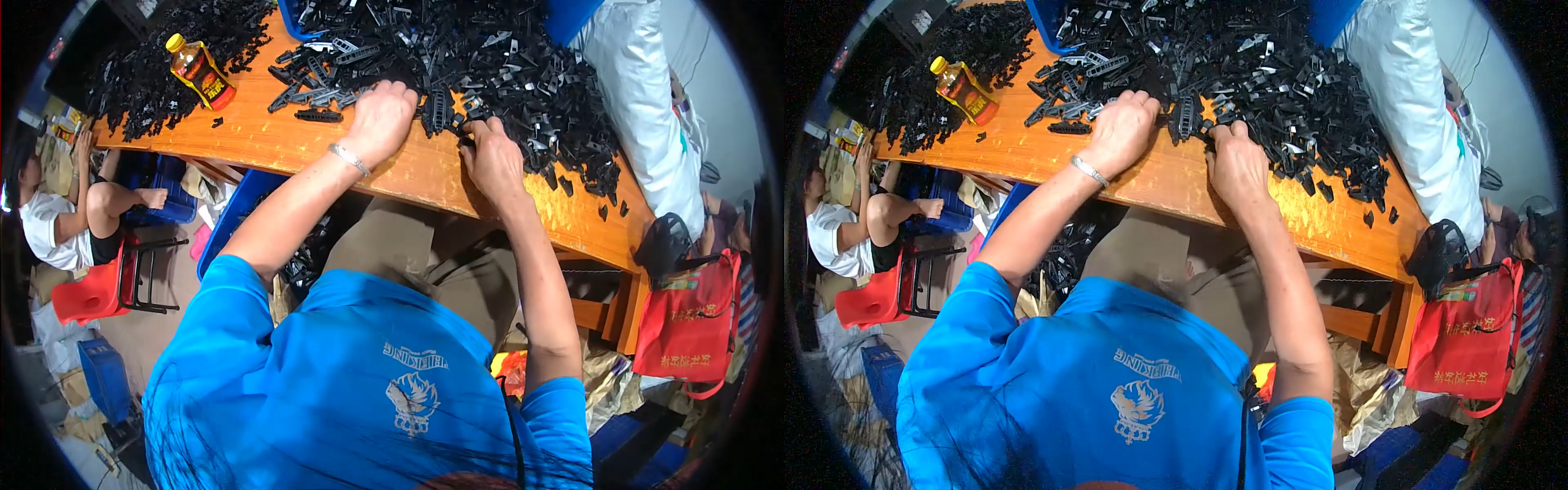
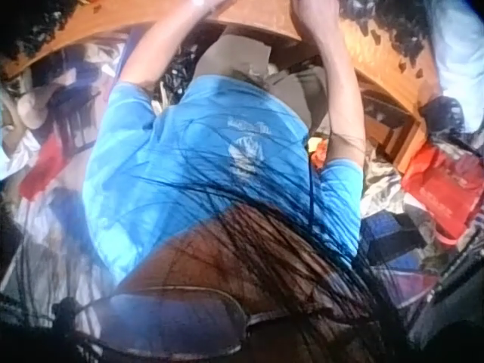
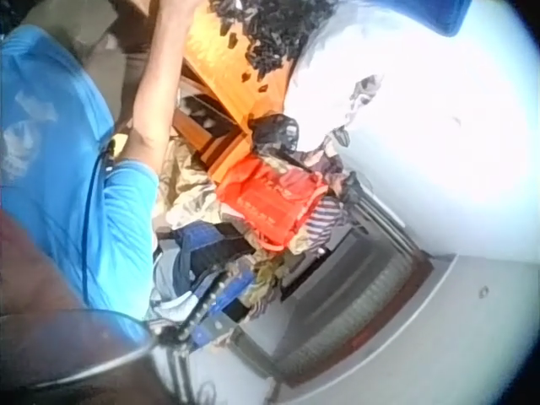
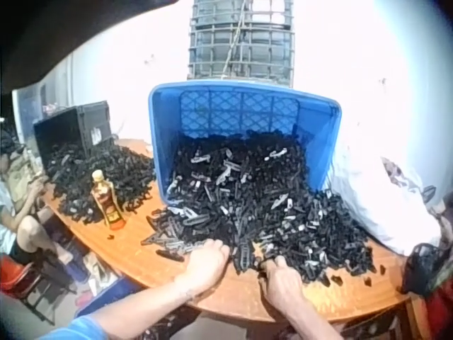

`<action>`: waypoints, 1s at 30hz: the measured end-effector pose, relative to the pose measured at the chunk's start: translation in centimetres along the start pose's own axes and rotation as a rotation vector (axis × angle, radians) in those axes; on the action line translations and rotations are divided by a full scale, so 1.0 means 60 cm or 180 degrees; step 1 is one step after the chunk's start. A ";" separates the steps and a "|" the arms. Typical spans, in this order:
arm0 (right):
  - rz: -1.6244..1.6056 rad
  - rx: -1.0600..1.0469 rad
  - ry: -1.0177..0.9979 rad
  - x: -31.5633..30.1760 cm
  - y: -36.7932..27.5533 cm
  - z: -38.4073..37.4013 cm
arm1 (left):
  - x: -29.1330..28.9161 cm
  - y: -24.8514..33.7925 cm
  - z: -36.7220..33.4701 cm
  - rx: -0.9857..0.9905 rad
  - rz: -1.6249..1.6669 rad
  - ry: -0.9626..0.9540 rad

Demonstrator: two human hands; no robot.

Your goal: The person assembles plastic components by snapping pieces together by hand, pulls additional plastic parts from a bin onto the workbench, and continues assembling the components.

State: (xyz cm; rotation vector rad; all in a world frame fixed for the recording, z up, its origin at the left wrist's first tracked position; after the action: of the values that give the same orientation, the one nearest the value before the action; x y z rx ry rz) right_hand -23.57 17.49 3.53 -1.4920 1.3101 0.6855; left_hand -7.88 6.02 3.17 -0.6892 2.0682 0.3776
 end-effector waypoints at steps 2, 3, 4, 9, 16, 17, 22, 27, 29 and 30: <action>-0.0319 -0.0151 0.0240 -0.002 -0.008 -0.001 | -0.017 -0.002 0.000 0.0003 0.0081 0.0168; -0.0326 -0.0137 0.0227 0.001 -0.011 0.002 | -0.016 -0.004 0.006 0.0005 0.0087 0.0148; -0.0772 -0.0032 0.0245 0.003 -0.019 0.003 | -0.022 -0.008 0.017 -0.0011 0.0312 0.0152; -0.0956 0.0006 0.0493 0.023 -0.033 0.042 | -0.051 -0.003 0.076 0.0009 0.0853 0.0142; -0.0255 -0.0088 -0.0220 0.025 -0.030 0.046 | -0.061 -0.008 0.131 0.0088 0.1372 0.0185; -0.0237 -0.0078 -0.0262 0.018 -0.033 0.045 | -0.063 -0.005 0.135 0.0097 0.1533 0.0256; -0.0699 -0.0386 0.0021 0.021 -0.093 0.015 | -0.077 -0.039 0.146 -0.0462 0.1346 0.0201; -0.0715 -0.0465 -0.0019 0.049 -0.096 -0.015 | -0.061 -0.045 0.146 -0.0554 0.1426 0.0095; -0.0839 -0.0716 -0.0225 0.055 -0.102 -0.017 | -0.061 -0.047 0.151 -0.0595 0.1524 0.0108; -0.0873 -0.0760 -0.0217 0.053 -0.101 -0.018 | -0.062 -0.048 0.149 -0.0567 0.1489 0.0137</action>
State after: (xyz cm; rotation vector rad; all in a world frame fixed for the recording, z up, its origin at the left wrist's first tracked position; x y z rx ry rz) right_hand -17.24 14.79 2.95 -1.7841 0.9725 0.7236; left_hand 1.43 9.48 1.34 -0.3076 2.2467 0.8245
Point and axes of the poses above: each hand's wrist, its own z-axis away from the middle knuckle, its own x-axis out of the palm, y = z × x, the point moved 6 cm from there along -z, towards the middle knuckle, and after that the axes turned 3 degrees about y, right-handed, at the moved point
